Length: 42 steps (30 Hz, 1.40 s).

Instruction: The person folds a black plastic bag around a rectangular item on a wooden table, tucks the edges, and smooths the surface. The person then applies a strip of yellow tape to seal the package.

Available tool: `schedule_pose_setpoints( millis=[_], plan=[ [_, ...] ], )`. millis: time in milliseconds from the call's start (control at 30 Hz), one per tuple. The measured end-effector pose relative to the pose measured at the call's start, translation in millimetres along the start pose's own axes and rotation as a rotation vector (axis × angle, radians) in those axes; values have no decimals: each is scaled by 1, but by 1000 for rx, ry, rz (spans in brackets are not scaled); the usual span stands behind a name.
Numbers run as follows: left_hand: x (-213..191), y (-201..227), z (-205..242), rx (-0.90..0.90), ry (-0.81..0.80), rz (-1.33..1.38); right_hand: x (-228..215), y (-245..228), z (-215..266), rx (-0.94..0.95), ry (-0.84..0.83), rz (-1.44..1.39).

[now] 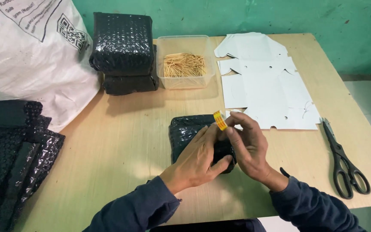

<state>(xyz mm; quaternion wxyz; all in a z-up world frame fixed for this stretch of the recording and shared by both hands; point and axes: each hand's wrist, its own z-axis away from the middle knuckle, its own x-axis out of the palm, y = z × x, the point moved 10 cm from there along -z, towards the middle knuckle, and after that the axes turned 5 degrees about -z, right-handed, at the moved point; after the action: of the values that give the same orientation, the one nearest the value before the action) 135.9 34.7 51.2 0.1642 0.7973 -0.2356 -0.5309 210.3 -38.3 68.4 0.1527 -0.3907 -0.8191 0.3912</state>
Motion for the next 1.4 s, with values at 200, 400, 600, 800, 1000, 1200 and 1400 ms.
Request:
schedule_pose_setpoints(
  millis=[200, 400, 600, 800, 1000, 1200, 1400],
  plan=[
    [-16, -31, 9, -168, 81, 660, 15, 17, 13, -77, -92, -2],
    [-7, -55, 11, -317, 16, 1227, 19, 13, 20, 6, -152, -53],
    [0, -60, 16, -347, 33, 1180, 17, 12, 23, -56, -189, -13],
    [-5, -55, 17, -312, 74, 1131, 10, 24, 30, 29, -154, -135],
    [-7, -53, 20, -270, 169, 962, 4, 23, 26, 18, -123, 147],
    [-13, -49, 20, -264, 191, 814, 5, 23, 24, 32, -124, 135],
    [-20, -47, 18, -249, 184, 792, 4, 20, 21, 10, -111, 61]
  ],
)
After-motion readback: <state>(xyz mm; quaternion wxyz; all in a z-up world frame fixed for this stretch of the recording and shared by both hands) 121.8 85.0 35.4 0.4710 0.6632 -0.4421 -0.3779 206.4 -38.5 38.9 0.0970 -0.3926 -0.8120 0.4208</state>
